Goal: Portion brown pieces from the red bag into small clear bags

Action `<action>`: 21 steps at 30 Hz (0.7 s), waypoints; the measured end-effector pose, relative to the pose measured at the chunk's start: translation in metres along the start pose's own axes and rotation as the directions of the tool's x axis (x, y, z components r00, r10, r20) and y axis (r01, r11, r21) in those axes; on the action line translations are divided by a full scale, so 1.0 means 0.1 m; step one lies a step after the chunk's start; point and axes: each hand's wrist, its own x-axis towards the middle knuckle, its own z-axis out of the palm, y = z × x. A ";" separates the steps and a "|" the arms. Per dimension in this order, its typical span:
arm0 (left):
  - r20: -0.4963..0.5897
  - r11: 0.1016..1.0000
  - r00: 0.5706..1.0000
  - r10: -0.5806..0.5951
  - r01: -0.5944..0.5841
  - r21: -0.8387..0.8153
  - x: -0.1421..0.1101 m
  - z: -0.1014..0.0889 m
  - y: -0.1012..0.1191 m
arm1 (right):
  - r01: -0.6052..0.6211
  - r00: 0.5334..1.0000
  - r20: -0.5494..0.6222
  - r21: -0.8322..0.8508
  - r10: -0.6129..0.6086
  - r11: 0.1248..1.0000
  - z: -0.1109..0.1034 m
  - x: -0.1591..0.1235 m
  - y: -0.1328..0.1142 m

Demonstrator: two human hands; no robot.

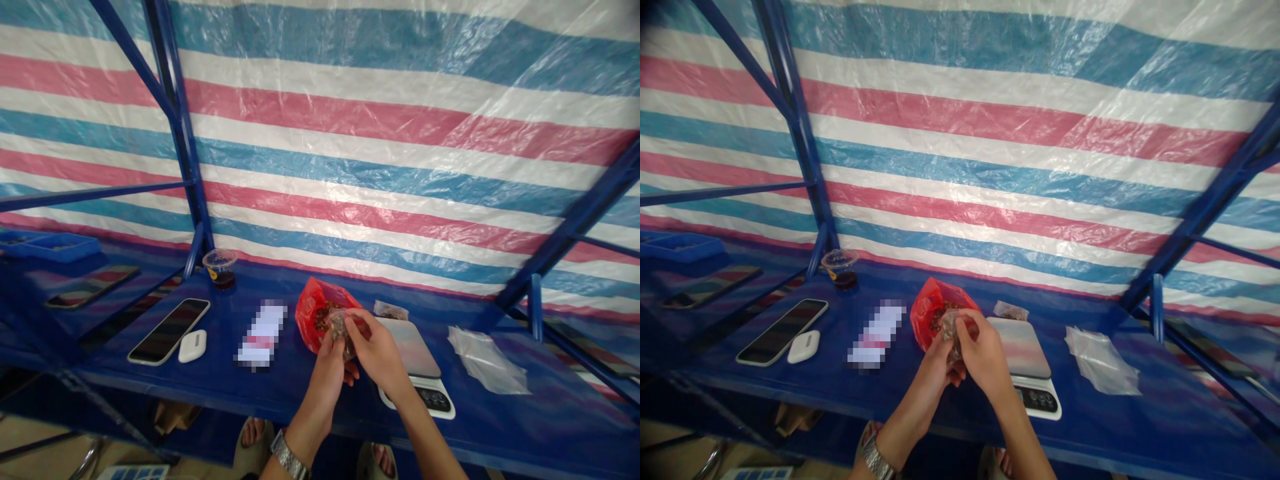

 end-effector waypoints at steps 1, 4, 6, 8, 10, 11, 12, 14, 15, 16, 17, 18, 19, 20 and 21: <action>-0.007 0.999 0.999 0.039 -0.039 0.029 -0.02 0.00 0.01 | -0.013 1.000 -0.014 0.038 0.013 0.999 0.00 0.00 0.01; -0.003 0.981 0.982 0.191 -0.191 0.024 -0.12 -0.02 0.09 | -0.013 0.998 -0.056 0.190 0.024 0.982 -0.03 -0.01 0.00; -0.015 0.957 0.957 0.291 -0.291 0.011 -0.19 -0.02 0.15 | -0.022 0.999 -0.038 0.277 0.034 0.960 -0.05 -0.03 -0.02; -0.009 0.926 0.927 0.376 -0.375 0.052 -0.25 -0.01 0.22 | -0.045 0.998 -0.022 0.337 0.056 0.940 -0.09 -0.05 -0.07; 0.030 0.901 0.906 0.423 -0.424 0.091 -0.30 0.00 0.27 | -0.066 0.997 -0.015 0.380 0.077 0.922 -0.15 -0.07 -0.12; 0.049 0.895 0.900 0.433 -0.435 0.095 -0.31 0.01 0.29 | -0.071 0.996 -0.015 0.398 0.084 0.915 -0.18 -0.08 -0.15; 0.060 0.893 0.897 0.438 -0.442 0.091 -0.33 0.02 0.31 | -0.078 0.996 -0.009 0.412 0.090 0.908 -0.22 -0.10 -0.17; 0.062 0.877 0.885 0.461 -0.465 0.122 -0.35 0.01 0.34 | -0.098 0.995 0.034 0.433 0.092 0.896 -0.29 -0.13 -0.20; 0.076 0.854 0.873 0.482 -0.488 0.182 -0.35 0.00 0.34 | -0.108 0.994 0.066 0.440 0.088 0.892 -0.32 -0.14 -0.21; 0.105 0.815 0.856 0.505 -0.514 0.268 -0.36 -0.01 0.35 | -0.115 0.992 0.096 0.443 0.081 0.889 -0.35 -0.16 -0.21; 0.151 0.763 0.840 0.521 -0.538 0.359 -0.36 -0.02 0.34 | -0.117 0.991 0.114 0.443 0.074 0.889 -0.36 -0.17 -0.20; 0.201 0.710 0.826 0.526 -0.557 0.431 -0.35 -0.03 0.33 | -0.114 0.991 0.112 0.442 0.071 0.890 -0.37 -0.18 -0.19; 0.241 0.680 0.821 0.518 -0.566 0.467 -0.34 -0.03 0.31 | -0.104 0.994 0.086 0.438 0.073 0.893 -0.36 -0.18 -0.17; 0.258 0.686 0.825 0.503 -0.563 0.461 -0.32 -0.03 0.27 | -0.089 0.996 0.045 0.429 0.077 0.899 -0.34 -0.17 -0.15; 0.244 0.727 0.839 0.486 -0.543 0.420 -0.30 -0.01 0.23 | -0.072 0.997 0.001 0.413 0.079 0.908 -0.32 -0.16 -0.14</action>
